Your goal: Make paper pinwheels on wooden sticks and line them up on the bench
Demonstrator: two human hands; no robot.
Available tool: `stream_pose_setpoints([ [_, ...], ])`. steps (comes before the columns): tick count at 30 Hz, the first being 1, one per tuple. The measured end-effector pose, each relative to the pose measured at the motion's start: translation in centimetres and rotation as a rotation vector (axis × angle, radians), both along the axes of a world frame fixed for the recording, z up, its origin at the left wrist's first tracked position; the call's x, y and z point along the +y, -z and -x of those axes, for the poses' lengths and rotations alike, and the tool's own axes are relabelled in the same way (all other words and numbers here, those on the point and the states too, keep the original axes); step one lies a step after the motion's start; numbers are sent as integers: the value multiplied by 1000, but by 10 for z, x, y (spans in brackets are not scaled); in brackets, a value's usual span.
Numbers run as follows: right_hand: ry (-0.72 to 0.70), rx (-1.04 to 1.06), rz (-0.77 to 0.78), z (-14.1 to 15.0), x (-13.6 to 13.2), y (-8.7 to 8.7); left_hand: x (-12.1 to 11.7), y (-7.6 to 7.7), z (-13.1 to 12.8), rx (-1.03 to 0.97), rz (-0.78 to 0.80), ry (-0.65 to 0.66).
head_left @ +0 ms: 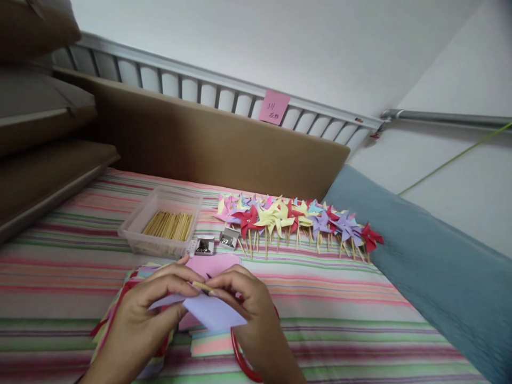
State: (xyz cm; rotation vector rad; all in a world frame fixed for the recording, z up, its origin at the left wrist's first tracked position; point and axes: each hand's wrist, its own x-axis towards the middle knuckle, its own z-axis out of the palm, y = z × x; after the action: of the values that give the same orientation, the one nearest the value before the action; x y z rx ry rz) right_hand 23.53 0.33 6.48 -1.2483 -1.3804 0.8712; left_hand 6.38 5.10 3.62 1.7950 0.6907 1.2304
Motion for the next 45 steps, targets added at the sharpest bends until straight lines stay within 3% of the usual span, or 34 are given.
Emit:
stream_pose_setpoints([
  [45,29,-67,-37,-1,-1,5,-2,0,-7,-15,95,-23],
])
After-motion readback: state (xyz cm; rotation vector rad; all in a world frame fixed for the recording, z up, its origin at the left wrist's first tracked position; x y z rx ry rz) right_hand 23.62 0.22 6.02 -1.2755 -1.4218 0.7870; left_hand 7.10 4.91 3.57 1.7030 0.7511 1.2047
